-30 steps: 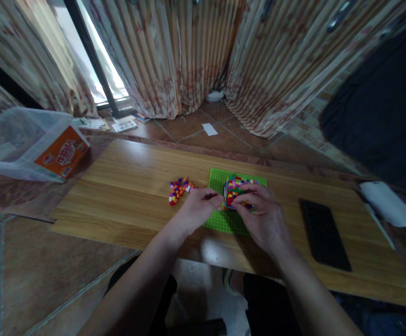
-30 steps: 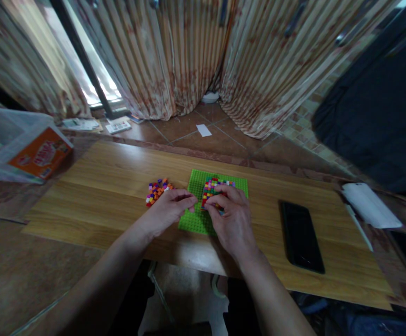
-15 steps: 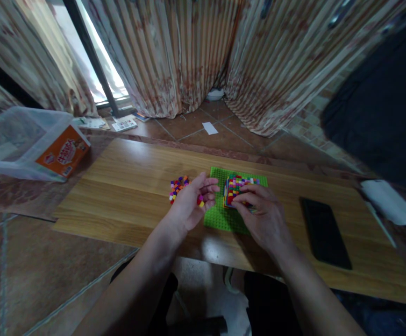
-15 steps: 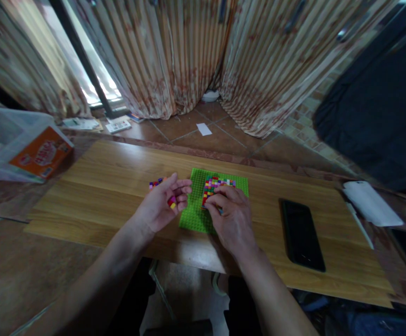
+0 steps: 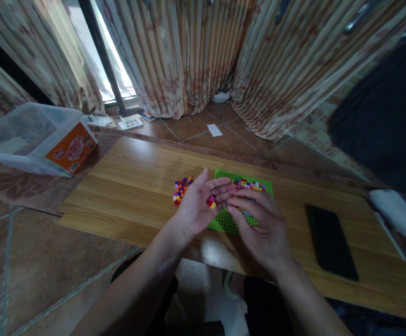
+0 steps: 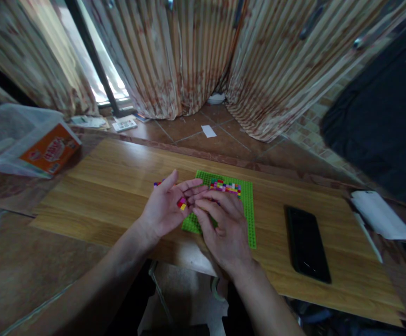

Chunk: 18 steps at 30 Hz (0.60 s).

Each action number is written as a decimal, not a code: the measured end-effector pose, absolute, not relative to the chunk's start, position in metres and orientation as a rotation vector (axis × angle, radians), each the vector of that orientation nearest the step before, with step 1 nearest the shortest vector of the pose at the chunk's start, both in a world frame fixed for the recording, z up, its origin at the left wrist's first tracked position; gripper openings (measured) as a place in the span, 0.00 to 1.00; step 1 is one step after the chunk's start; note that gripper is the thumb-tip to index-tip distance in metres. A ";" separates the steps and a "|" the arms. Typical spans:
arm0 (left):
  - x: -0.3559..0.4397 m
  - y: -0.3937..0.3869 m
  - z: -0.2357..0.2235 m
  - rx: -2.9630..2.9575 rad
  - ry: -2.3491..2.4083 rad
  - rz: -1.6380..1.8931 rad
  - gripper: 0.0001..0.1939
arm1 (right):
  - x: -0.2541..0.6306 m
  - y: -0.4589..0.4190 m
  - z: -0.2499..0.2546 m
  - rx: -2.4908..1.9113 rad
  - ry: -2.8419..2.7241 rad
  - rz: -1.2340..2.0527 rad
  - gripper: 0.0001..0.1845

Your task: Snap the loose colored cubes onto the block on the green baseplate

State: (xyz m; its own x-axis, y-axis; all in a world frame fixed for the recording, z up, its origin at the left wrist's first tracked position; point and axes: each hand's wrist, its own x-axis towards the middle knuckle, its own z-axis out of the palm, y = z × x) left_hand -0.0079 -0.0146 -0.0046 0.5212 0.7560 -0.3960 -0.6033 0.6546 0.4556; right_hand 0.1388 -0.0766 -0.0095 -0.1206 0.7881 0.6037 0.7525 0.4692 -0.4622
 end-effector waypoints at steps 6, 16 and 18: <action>-0.005 -0.019 -0.003 0.298 0.539 0.805 0.29 | 0.122 -0.077 -0.013 -1.403 -1.894 0.109 0.07; -0.002 -0.022 -0.001 0.296 0.537 0.840 0.26 | 0.120 -0.075 -0.014 -1.395 -1.829 0.139 0.03; -0.002 -0.021 -0.002 0.292 0.582 0.862 0.24 | 0.123 -0.074 -0.013 -1.389 -1.800 0.152 0.03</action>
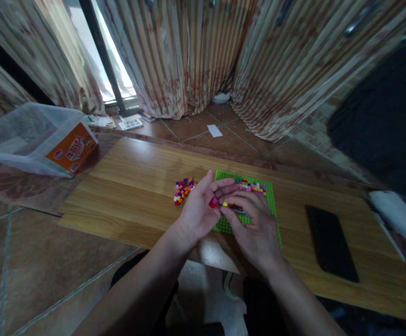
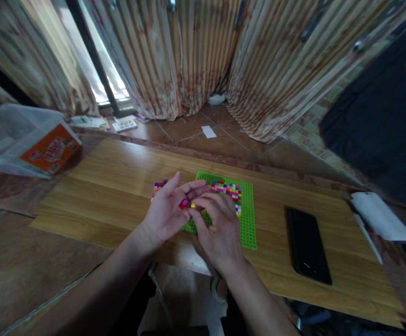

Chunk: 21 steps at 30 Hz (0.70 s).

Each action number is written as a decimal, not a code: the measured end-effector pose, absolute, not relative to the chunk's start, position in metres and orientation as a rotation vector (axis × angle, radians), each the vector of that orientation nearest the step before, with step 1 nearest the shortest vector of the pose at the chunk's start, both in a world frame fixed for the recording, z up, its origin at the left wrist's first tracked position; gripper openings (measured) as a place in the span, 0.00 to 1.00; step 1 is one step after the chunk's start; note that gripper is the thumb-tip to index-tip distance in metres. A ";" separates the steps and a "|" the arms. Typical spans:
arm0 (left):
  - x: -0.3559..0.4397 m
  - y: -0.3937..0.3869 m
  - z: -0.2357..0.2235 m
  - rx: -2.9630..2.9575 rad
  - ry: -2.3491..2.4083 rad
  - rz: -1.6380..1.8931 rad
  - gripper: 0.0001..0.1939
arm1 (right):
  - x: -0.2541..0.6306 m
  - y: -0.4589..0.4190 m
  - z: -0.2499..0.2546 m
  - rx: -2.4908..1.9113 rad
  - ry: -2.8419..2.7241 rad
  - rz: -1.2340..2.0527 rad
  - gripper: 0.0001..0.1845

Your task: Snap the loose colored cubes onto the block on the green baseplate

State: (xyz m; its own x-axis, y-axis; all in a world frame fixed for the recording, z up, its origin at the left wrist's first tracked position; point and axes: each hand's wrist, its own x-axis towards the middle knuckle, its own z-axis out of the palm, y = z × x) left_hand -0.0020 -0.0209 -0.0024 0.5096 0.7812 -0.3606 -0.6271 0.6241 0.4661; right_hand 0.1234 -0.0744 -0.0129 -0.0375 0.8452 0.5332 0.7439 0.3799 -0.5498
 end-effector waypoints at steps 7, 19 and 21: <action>-0.004 -0.016 -0.011 0.415 0.916 0.844 0.09 | 0.148 -0.068 -0.015 -1.426 -1.685 0.213 0.03; 0.003 -0.019 -0.025 1.129 1.084 0.765 0.11 | 0.160 -0.069 -0.023 -1.478 -1.830 0.165 0.05; 0.004 -0.018 -0.029 1.193 1.096 0.739 0.09 | 0.160 -0.068 -0.027 -1.506 -1.819 0.122 0.05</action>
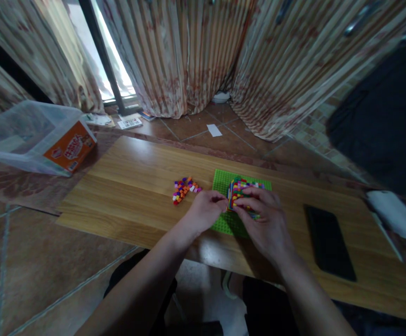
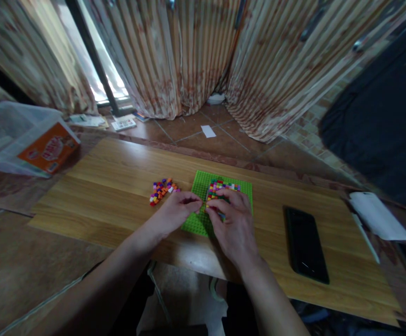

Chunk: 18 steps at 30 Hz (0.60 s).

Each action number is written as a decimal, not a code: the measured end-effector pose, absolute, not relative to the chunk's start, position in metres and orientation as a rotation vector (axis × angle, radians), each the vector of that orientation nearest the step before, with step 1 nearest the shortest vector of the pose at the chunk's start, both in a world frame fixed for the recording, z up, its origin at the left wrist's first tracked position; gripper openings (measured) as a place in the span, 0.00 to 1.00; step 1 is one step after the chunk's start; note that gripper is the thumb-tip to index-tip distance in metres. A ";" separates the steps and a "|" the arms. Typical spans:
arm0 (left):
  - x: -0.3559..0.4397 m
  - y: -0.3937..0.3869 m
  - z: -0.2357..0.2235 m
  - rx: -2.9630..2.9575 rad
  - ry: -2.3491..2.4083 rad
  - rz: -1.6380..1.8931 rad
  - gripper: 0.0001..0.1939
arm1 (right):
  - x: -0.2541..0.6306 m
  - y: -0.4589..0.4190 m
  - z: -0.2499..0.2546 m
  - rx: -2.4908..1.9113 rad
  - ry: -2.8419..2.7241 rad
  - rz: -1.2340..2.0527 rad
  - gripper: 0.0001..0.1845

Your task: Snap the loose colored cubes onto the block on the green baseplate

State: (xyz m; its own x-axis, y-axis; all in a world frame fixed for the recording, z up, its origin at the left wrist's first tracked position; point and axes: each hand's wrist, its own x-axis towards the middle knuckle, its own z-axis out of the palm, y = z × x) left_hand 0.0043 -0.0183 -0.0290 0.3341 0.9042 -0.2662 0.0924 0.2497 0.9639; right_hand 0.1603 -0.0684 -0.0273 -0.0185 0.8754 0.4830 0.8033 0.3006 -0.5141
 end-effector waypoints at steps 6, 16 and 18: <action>0.010 -0.019 -0.033 1.264 1.082 0.726 0.08 | 0.159 -0.068 -0.032 -1.542 -1.755 0.110 0.04; 0.012 -0.018 -0.041 1.271 1.081 0.766 0.11 | 0.156 -0.067 -0.035 -1.517 -1.716 0.118 0.05; 0.013 -0.018 -0.042 1.279 1.078 0.779 0.11 | 0.157 -0.066 -0.036 -1.528 -1.751 0.094 0.06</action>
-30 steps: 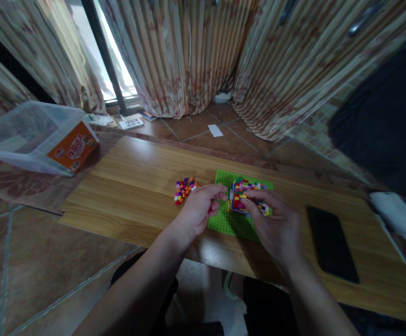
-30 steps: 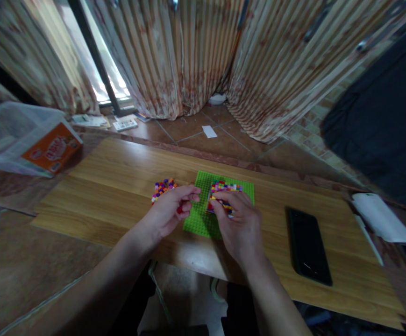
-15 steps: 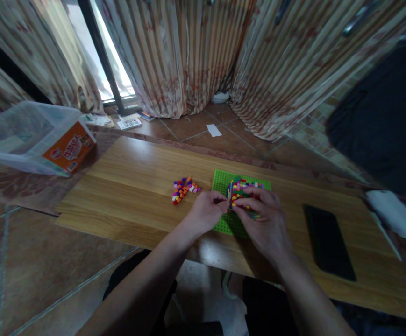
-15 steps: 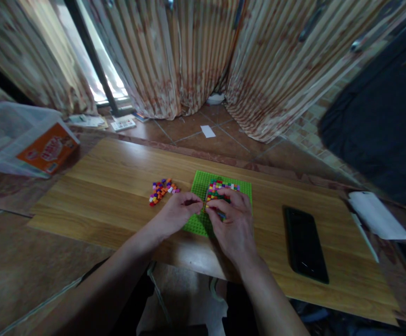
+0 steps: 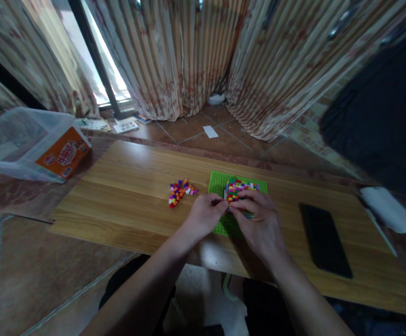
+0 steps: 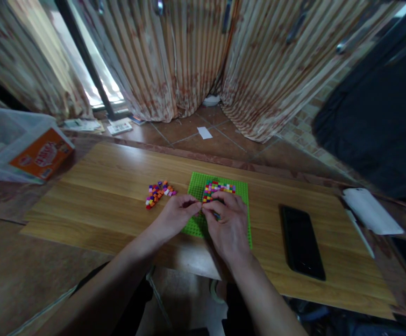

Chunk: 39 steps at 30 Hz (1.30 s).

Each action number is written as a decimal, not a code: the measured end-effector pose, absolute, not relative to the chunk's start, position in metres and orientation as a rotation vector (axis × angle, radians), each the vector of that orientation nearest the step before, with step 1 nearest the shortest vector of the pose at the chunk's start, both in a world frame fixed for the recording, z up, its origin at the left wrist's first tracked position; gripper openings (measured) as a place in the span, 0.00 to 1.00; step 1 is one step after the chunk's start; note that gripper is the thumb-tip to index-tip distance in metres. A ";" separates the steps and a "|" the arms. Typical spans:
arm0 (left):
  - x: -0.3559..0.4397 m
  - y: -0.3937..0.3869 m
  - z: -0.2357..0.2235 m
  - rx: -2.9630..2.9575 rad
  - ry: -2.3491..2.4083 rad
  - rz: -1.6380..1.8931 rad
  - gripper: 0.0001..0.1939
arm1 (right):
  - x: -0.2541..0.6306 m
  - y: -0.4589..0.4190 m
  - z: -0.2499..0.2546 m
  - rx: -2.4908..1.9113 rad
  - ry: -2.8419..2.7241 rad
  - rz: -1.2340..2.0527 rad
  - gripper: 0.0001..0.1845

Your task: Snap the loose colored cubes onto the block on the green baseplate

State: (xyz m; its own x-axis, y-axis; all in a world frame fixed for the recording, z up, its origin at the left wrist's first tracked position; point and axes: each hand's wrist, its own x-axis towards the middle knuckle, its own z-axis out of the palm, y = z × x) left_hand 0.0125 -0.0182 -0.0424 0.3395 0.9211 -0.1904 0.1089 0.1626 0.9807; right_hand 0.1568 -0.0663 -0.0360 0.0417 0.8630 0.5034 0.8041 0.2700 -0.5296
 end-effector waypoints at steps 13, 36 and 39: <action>0.005 -0.019 -0.046 1.407 1.070 0.708 0.10 | 0.176 -0.061 -0.027 -1.450 -1.604 0.197 0.07; 0.033 -0.007 -0.063 1.214 1.251 0.966 0.18 | 0.222 -0.041 -0.027 -2.040 -1.462 0.529 0.24; 0.034 -0.003 -0.058 1.163 1.210 1.025 0.15 | 0.203 -0.040 -0.030 -2.040 -1.528 0.559 0.23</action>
